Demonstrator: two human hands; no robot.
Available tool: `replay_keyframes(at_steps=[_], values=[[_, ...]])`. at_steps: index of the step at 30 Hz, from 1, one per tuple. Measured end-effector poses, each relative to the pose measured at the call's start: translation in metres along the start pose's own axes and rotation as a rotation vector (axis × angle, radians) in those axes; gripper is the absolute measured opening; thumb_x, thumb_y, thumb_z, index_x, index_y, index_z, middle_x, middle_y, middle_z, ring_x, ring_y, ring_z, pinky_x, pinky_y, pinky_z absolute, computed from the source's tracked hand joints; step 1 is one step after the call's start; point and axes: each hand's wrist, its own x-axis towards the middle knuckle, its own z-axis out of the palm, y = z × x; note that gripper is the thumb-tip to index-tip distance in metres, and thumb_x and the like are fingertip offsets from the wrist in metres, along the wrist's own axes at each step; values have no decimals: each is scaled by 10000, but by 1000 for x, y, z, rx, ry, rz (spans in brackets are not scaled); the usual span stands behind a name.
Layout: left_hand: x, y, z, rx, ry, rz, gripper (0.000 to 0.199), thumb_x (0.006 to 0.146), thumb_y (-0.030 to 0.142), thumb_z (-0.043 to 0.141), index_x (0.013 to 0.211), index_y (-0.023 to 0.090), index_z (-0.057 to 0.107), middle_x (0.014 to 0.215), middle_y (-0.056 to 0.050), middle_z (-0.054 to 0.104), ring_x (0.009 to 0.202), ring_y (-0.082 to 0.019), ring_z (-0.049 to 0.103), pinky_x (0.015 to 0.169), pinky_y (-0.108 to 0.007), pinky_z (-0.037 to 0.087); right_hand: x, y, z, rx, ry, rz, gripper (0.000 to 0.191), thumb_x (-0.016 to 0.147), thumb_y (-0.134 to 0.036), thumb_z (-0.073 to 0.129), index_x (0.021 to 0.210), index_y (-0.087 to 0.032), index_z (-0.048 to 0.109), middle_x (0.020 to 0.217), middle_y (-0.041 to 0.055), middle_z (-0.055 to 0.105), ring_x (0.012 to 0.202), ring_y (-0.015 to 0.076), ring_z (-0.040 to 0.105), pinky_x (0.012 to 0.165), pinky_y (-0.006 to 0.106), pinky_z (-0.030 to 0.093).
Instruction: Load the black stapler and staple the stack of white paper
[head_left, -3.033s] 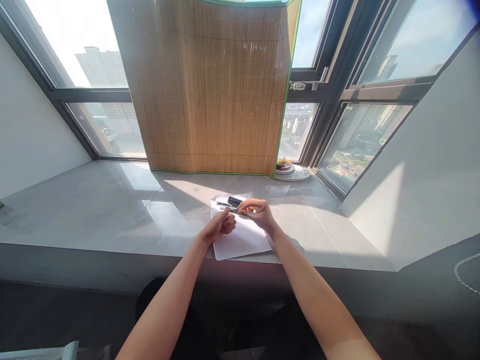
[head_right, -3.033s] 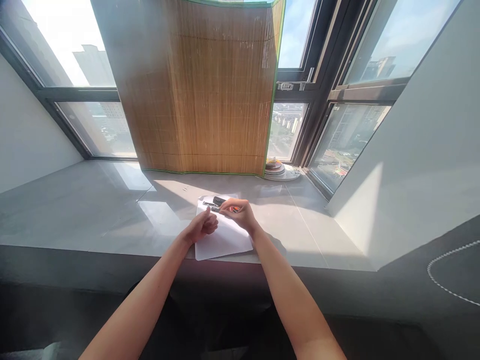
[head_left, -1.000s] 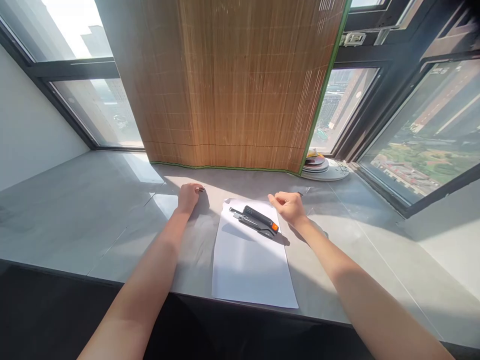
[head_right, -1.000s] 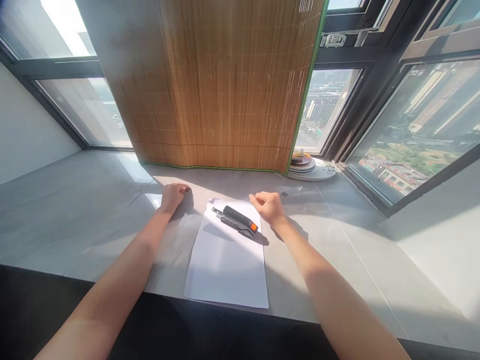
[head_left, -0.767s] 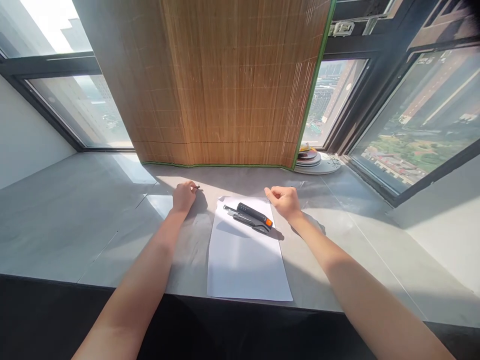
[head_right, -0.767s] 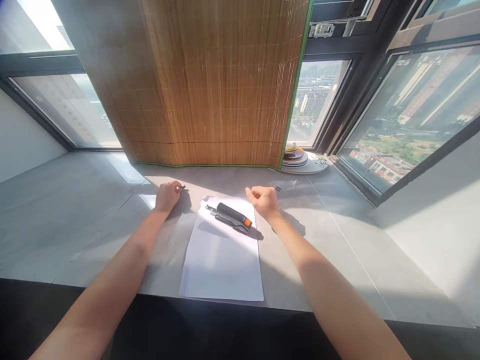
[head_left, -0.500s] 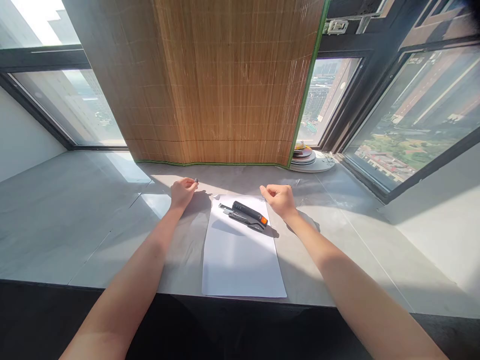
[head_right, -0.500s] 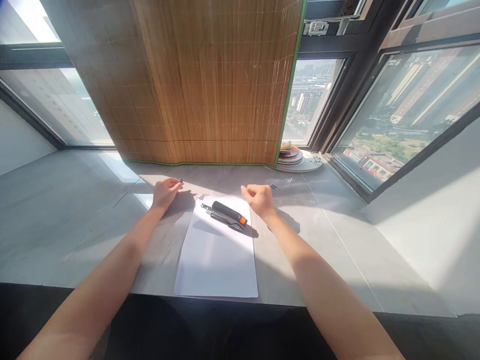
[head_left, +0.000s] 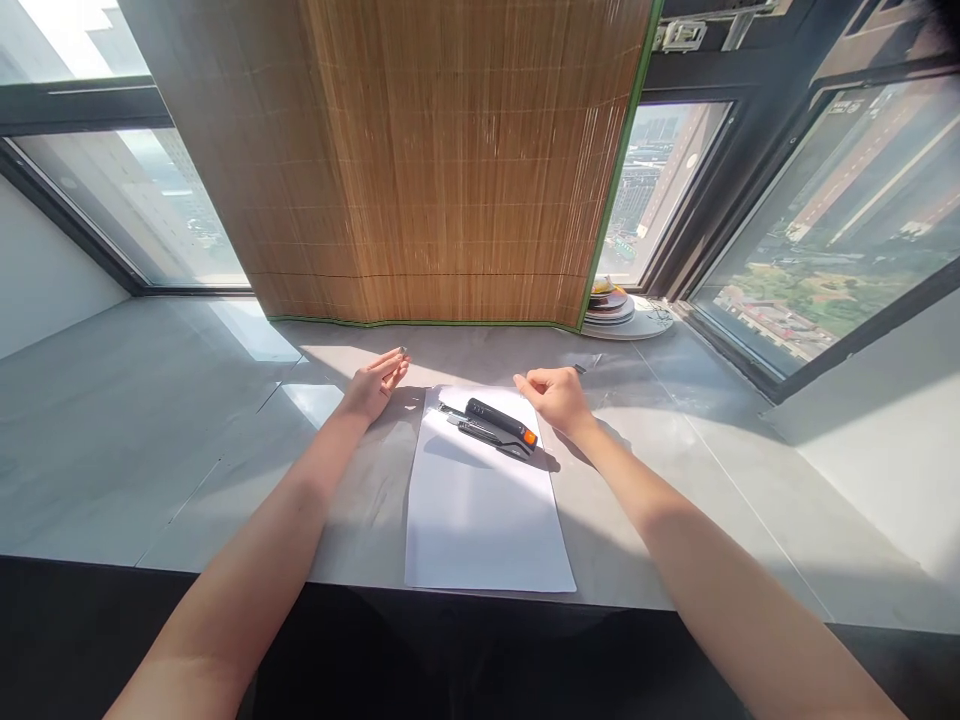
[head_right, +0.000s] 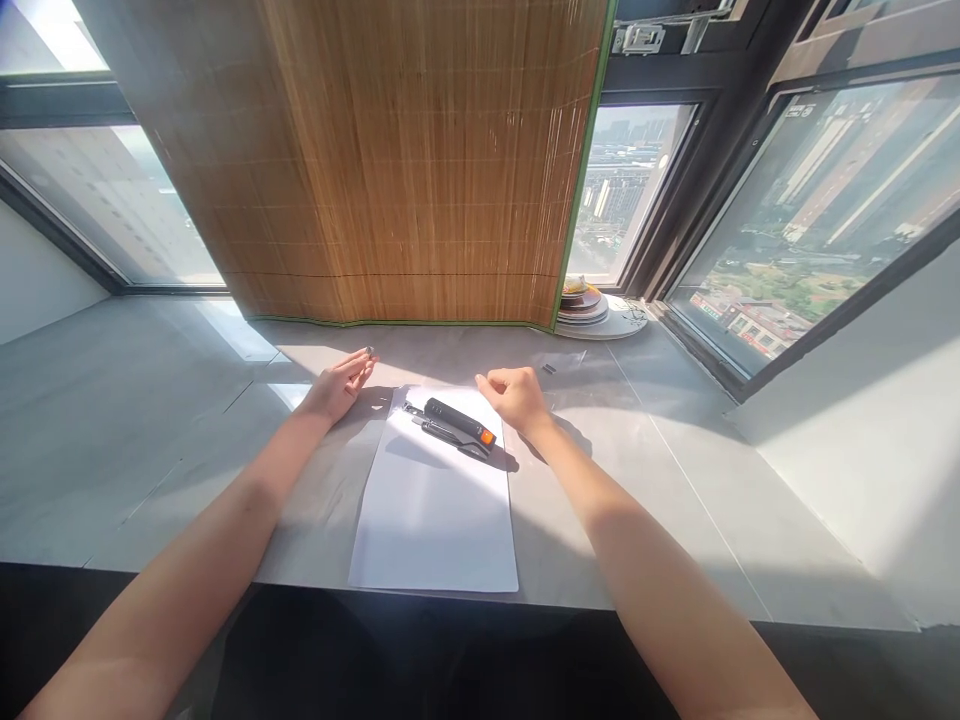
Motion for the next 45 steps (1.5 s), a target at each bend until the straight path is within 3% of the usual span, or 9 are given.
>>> replay_keyframes(at_steps=[3, 7, 13, 16, 20, 24, 28, 32, 45], values=[[-2, -1, 0, -26, -36, -54, 289, 854, 57, 819, 1127, 153, 812, 1238, -143, 774, 1337, -233, 687, 1131, -255, 572, -1, 1, 0, 4, 0, 1, 548, 965, -468, 586, 560, -225, 308, 570, -38, 251, 574, 123, 239, 586, 329, 227], [-2, -1, -1, -20, -63, -50, 277, 855, 99, 838, 1123, 168, 828, 1288, -129, 771, 1315, -221, 702, 1102, -240, 588, -1, 1, 0, 15, -14, 8, 547, 963, -464, 589, 561, -223, 306, 571, -37, 254, 576, 123, 241, 587, 331, 224], [-14, 4, 11, 236, -134, 91, 446, 749, 344, 963, 1137, 160, 842, 1053, -133, 828, 796, -187, 756, 716, -316, 648, -1, -3, 0, 18, -17, 18, 597, 973, -531, 597, 552, -224, 305, 563, -31, 263, 582, 129, 242, 581, 333, 232], [-28, 7, 20, 441, -277, 263, 454, 733, 437, 963, 1086, 168, 869, 938, -118, 833, 589, -148, 657, 554, -310, 558, 0, -4, -2, 36, -43, 5, 610, 977, -570, 609, 543, -222, 359, 543, -31, 304, 565, 128, 275, 578, 328, 263], [-46, 7, 28, 657, -509, 386, 325, 790, 446, 917, 994, 194, 902, 840, -94, 822, 479, -116, 529, 471, -307, 451, 0, -9, -6, 125, -171, -50, 516, 994, -562, 618, 619, -212, 562, 597, -6, 523, 585, 141, 421, 596, 314, 346], [-51, 1, 32, 830, -612, 508, 231, 830, 410, 874, 972, 231, 912, 653, -32, 739, 480, -112, 429, 474, -299, 320, -2, -16, -5, 204, -324, -116, 412, 1004, -518, 643, 744, -202, 695, 702, 17, 659, 631, 148, 513, 628, 299, 406], [-50, -2, 34, 932, -689, 546, 172, 861, 384, 832, 927, 244, 906, 667, -18, 736, 503, -102, 355, 507, -296, 283, -3, -18, -1, 211, -412, -156, 384, 1009, -489, 662, 763, -199, 710, 719, 16, 672, 646, 145, 531, 640, 292, 419], [-53, 3, 35, 928, -725, 509, 172, 867, 390, 814, 926, 252, 898, 799, -38, 796, 531, -108, 367, 531, -300, 304, -3, -15, 0, 195, -427, -153, 373, 1022, -467, 651, 770, -200, 719, 714, 16, 667, 644, 151, 532, 636, 298, 420], [-52, 3, 36, 909, -725, 466, 241, 864, 463, 818, 927, 242, 891, 769, -45, 780, 567, -125, 460, 559, -289, 362, -3, -12, 0, 169, -451, -180, 388, 1043, -449, 600, 771, -205, 730, 715, 13, 668, 638, 152, 519, 643, 299, 423]])
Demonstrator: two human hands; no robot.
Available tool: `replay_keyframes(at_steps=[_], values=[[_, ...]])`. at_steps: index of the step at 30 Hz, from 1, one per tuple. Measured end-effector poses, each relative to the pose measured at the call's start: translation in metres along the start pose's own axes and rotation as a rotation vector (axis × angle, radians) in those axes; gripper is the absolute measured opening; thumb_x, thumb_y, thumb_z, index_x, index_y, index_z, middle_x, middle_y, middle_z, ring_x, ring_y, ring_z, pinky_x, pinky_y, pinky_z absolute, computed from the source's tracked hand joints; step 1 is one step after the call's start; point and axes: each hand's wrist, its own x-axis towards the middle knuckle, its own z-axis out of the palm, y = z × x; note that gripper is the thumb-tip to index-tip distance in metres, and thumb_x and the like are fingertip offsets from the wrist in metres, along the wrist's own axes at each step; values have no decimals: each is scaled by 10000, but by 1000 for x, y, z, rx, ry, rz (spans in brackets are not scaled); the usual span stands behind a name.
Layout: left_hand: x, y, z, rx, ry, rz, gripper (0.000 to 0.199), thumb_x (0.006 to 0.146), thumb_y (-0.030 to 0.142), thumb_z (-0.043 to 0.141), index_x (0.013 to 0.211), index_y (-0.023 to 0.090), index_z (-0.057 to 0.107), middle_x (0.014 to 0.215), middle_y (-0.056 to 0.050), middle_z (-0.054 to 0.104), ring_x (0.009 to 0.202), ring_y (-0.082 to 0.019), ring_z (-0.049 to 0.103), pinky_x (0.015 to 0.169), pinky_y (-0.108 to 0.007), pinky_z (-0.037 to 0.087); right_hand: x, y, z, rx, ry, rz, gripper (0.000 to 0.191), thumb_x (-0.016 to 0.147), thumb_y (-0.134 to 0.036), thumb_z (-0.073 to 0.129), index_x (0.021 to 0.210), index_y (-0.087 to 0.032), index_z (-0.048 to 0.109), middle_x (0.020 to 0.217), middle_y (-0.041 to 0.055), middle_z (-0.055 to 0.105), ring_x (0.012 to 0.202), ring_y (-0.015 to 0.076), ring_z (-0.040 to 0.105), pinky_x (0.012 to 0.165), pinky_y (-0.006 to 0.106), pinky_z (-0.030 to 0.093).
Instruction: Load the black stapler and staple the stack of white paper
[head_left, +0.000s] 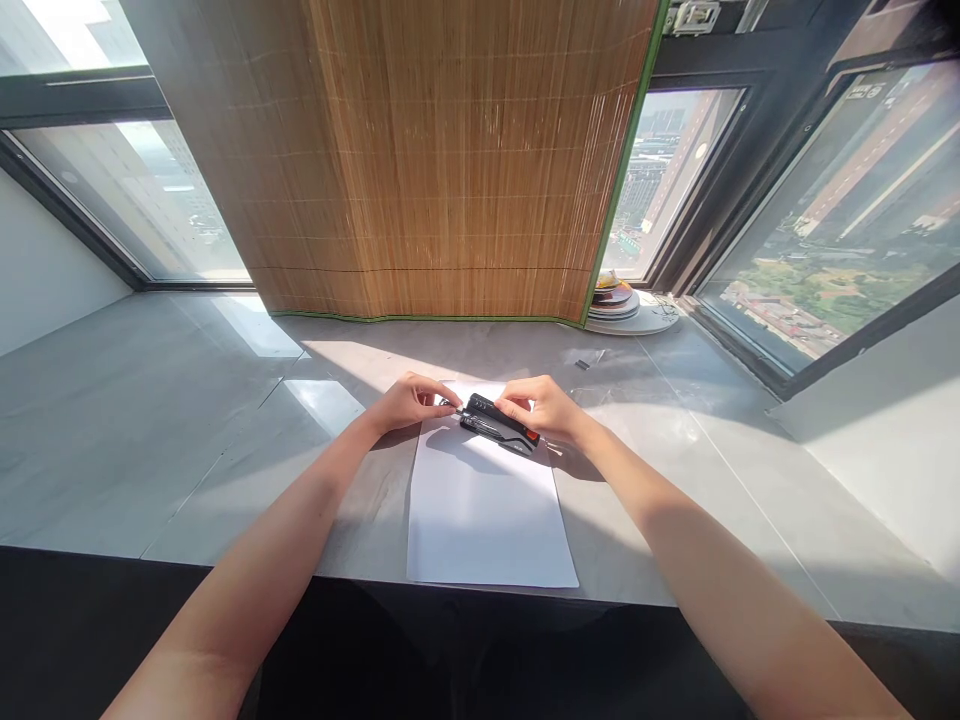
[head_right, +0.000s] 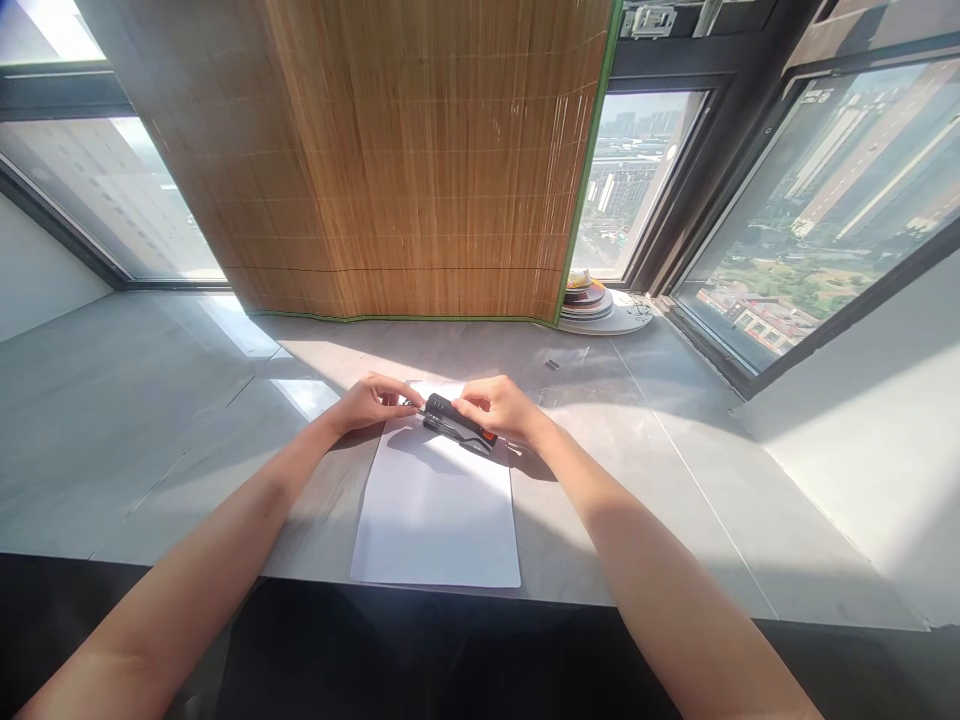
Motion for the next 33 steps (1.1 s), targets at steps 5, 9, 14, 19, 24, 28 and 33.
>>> replay_keyframes(at_steps=[5, 9, 14, 19, 24, 28, 33], values=[[0, -1, 0, -27, 2, -8, 264, 859, 478, 822, 951, 241, 894, 833, -60, 811, 560, -123, 472, 545, -294, 362, 0, 0, 0, 0, -6, 2, 387, 1046, -436, 597, 762, -204, 719, 717, 9, 665, 631, 145, 512, 634, 300, 411], [1, -1, 0, -17, -2, -28, 259, 852, 485, 823, 930, 249, 894, 830, -61, 816, 574, -132, 498, 560, -299, 388, 0, 0, 0, -2, -11, 4, 411, 1049, -440, 585, 731, -205, 695, 692, 4, 640, 626, 144, 496, 631, 300, 403], [1, -2, 0, -38, 3, -22, 241, 844, 463, 839, 938, 249, 898, 883, -70, 832, 585, -134, 519, 557, -302, 387, 0, 1, 0, -2, -19, 4, 417, 1054, -452, 579, 739, -204, 695, 702, 5, 645, 630, 144, 498, 633, 299, 401], [0, -2, 0, -46, -8, -2, 202, 854, 430, 837, 934, 257, 901, 828, -52, 817, 562, -122, 498, 555, -298, 374, 0, 0, 0, -4, -17, 0, 423, 1056, -446, 572, 729, -202, 682, 689, 1, 626, 625, 140, 489, 630, 295, 398], [1, -4, 0, -35, -13, -19, 194, 846, 424, 842, 932, 261, 901, 868, -57, 831, 586, -134, 539, 575, -302, 405, 0, 0, 0, -2, -23, 5, 420, 1052, -450, 578, 727, -205, 683, 690, -1, 627, 625, 140, 484, 625, 294, 393], [1, -6, -1, -33, -18, -17, 172, 847, 402, 845, 942, 271, 904, 912, -65, 845, 630, -152, 609, 588, -301, 429, 0, 1, -1, -2, -23, -3, 428, 1058, -443, 574, 718, -204, 677, 679, -6, 618, 624, 138, 484, 625, 291, 390], [-3, -8, -14, -1, -9, -27, 153, 848, 388, 851, 924, 266, 906, 1054, -86, 856, 718, -178, 689, 618, -299, 471, -1, 2, 0, -2, -27, -4, 441, 1064, -446, 569, 713, -200, 675, 677, -5, 610, 620, 137, 477, 623, 292, 387]])
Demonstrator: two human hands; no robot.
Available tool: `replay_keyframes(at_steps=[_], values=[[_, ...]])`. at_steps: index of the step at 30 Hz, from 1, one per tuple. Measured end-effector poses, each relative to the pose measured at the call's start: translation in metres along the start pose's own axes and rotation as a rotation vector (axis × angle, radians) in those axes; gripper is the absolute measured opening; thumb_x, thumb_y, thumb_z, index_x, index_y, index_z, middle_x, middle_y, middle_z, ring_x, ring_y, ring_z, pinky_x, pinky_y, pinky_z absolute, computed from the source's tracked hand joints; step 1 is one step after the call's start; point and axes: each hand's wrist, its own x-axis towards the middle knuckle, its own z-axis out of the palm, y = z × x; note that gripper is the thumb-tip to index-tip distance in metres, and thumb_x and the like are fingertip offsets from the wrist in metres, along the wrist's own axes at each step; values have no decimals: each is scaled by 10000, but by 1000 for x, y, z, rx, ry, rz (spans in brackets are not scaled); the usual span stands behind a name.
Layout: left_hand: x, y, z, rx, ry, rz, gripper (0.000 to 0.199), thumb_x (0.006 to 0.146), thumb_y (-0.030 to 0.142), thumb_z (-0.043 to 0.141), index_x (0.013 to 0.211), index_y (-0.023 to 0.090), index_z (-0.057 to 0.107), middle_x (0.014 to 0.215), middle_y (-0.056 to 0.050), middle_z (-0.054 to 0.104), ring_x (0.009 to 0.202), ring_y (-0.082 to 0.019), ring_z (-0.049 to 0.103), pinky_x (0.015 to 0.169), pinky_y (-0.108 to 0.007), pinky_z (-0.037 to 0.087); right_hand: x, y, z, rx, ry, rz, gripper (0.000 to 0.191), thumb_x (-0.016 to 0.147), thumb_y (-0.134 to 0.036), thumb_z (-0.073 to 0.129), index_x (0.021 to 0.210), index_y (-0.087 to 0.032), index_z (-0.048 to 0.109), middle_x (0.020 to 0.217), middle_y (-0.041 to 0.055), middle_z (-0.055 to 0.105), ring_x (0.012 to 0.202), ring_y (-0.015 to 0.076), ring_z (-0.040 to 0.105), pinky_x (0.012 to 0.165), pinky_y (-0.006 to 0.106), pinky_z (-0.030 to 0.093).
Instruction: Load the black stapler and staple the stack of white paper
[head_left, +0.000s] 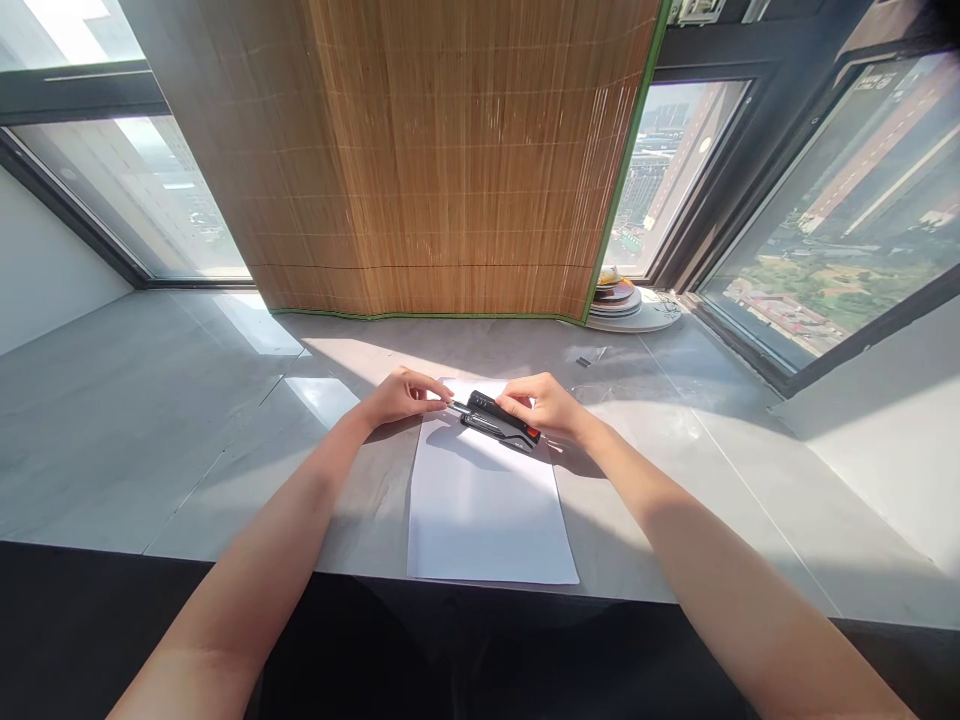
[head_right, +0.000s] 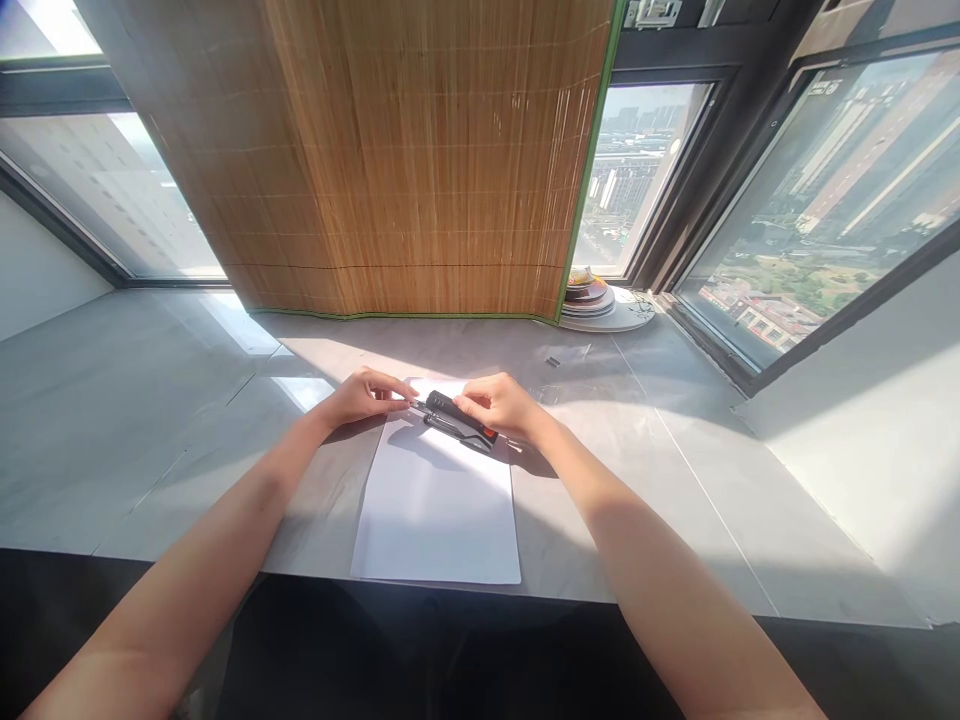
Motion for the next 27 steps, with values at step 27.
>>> replay_keyframes(at_steps=[27], values=[[9, 19, 34, -104, 160, 100, 171, 820, 336, 819, 910, 201, 768, 724, -3, 699, 629, -135, 619, 643, -279, 524, 0, -36, 5, -28, 90, -189, 180, 977, -332, 682, 1107, -211, 713, 937, 45, 702, 786, 179, 623, 740, 309, 486]])
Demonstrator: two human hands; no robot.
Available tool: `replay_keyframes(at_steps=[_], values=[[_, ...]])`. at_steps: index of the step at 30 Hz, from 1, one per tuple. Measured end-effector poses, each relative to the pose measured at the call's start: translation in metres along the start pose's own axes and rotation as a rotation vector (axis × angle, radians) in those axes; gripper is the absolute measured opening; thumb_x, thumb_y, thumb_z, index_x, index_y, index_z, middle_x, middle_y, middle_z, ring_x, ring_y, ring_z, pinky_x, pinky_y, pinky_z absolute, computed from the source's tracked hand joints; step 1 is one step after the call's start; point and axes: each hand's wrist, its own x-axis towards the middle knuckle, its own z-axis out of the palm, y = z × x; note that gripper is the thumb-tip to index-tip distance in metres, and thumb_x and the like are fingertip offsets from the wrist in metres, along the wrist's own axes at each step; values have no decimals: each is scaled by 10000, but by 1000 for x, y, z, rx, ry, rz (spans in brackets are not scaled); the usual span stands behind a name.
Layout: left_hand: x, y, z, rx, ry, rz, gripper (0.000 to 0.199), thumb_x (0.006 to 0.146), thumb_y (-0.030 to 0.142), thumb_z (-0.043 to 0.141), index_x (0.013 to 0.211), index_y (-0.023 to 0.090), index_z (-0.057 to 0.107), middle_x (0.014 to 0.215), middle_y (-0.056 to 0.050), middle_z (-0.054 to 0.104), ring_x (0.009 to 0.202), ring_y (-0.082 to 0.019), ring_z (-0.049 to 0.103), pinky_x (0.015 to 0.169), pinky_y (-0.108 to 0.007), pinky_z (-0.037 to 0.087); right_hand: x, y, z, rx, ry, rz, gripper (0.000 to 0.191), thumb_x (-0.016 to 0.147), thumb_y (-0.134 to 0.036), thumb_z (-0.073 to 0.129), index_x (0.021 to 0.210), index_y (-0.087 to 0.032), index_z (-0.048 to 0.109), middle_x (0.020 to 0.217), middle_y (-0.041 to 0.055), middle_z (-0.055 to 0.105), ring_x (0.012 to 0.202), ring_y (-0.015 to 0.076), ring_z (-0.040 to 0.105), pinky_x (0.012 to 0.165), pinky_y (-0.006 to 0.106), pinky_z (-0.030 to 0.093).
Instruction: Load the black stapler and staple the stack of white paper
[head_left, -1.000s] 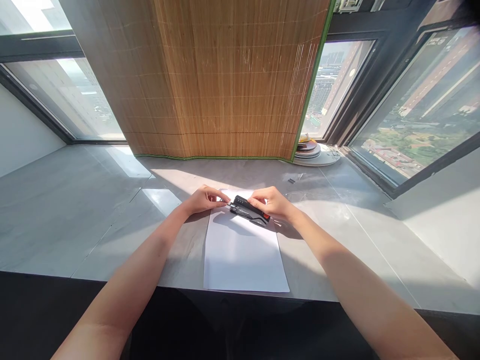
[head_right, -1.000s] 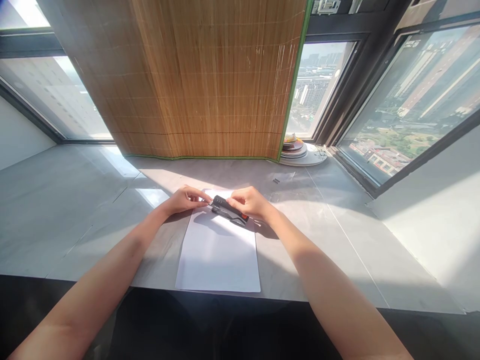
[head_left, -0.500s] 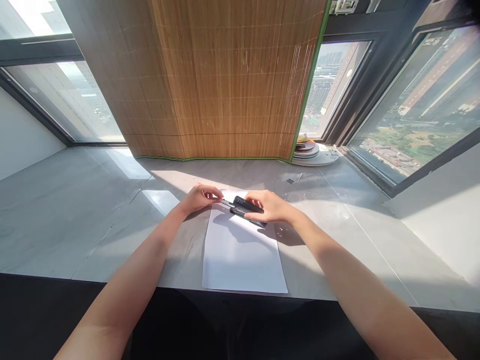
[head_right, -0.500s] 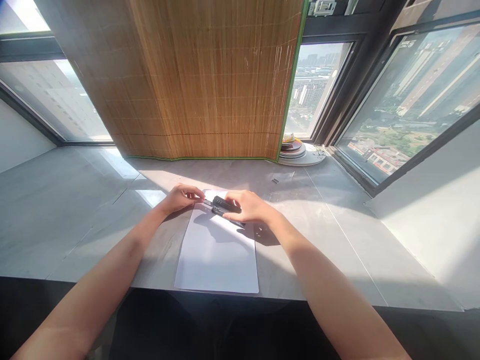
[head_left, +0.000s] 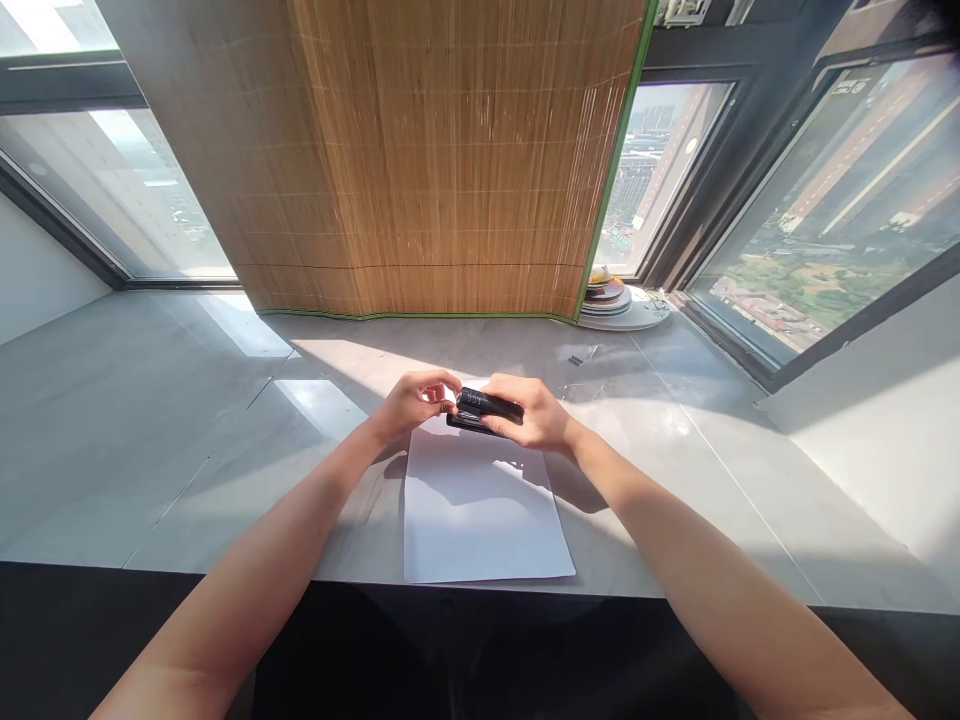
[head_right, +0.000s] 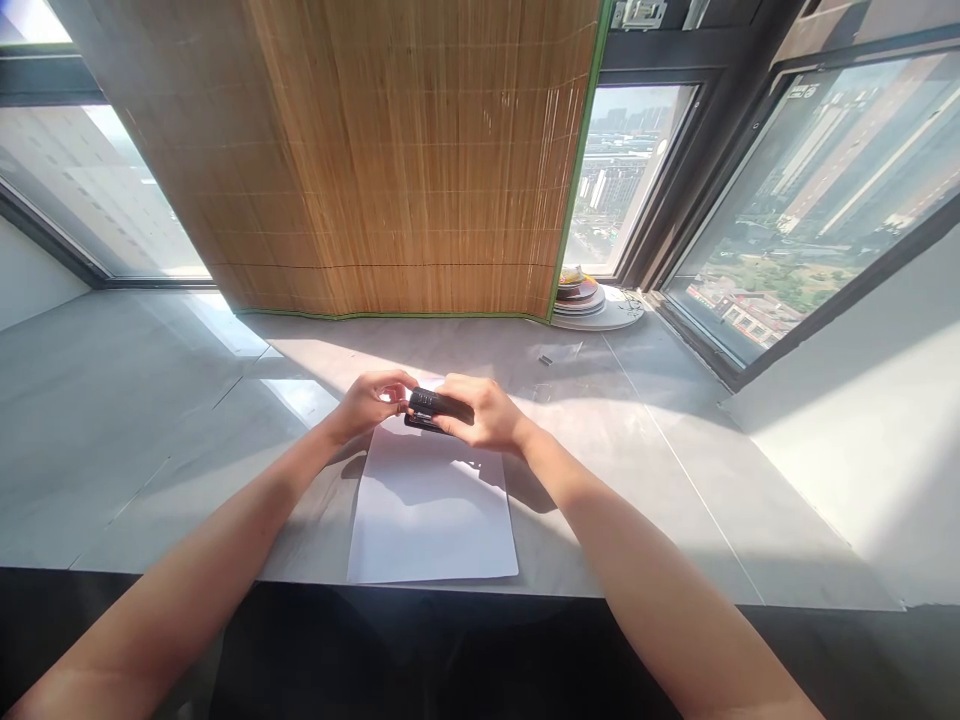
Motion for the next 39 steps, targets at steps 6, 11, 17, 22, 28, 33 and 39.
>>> replay_keyframes(at_steps=[6, 11, 17, 22, 28, 33, 39], values=[[6, -2, -6, -6, 162, -70, 281, 905, 471, 778, 912, 195, 729, 804, -48, 760, 641, -153, 647, 618, -298, 542, 4, 9, -14, -33, 95, 170, 232, 978, -351, 653, 1129, -203, 748, 980, 63, 736, 863, 216, 662, 837, 356, 532], [6, -24, -7, 290, 225, -108, 268, 998, 458, 652, 917, 220, 745, 850, -45, 770, 787, -195, 703, 727, -334, 578, -4, 41, -38, -263, 315, 436, 333, 962, -292, 581, 1245, -217, 738, 1144, 106, 751, 1052, 297, 662, 992, 461, 534], [8, -50, 1, 583, 87, -116, 175, 966, 354, 698, 1054, 239, 796, 1196, -92, 710, 1194, -298, 648, 1074, -474, 550, -21, 68, -57, -624, 295, 747, 425, 965, -242, 545, 1342, -173, 730, 1193, 185, 732, 1143, 372, 614, 1031, 509, 492], [9, -54, -1, 530, 84, -132, 157, 990, 301, 631, 919, 221, 746, 1066, -75, 693, 987, -244, 667, 952, -410, 567, -24, 71, -60, -628, 139, 798, 441, 976, -229, 568, 1384, -187, 729, 1259, 177, 734, 1176, 349, 630, 1043, 459, 484], [10, -41, -4, 262, 144, -170, 199, 982, 372, 616, 935, 223, 739, 946, -45, 770, 885, -207, 680, 839, -313, 558, -21, 63, -53, -547, 35, 634, 401, 974, -264, 571, 1332, -208, 743, 1178, 143, 737, 1116, 329, 627, 1041, 470, 480], [11, -35, -3, 244, 168, -184, 233, 965, 405, 633, 903, 228, 771, 937, -42, 800, 902, -217, 707, 857, -312, 563, -20, 54, -50, -493, 11, 585, 347, 953, -264, 555, 1243, -220, 740, 1141, 122, 737, 1091, 323, 609, 1024, 474, 471], [11, -31, -3, 261, 116, -211, 255, 969, 408, 629, 886, 234, 797, 929, -39, 807, 899, -227, 725, 842, -307, 568, -10, 42, -38, -501, 107, 569, 335, 1046, -440, 510, 1132, -222, 750, 1108, 110, 733, 1066, 294, 632, 971, 406, 456]])
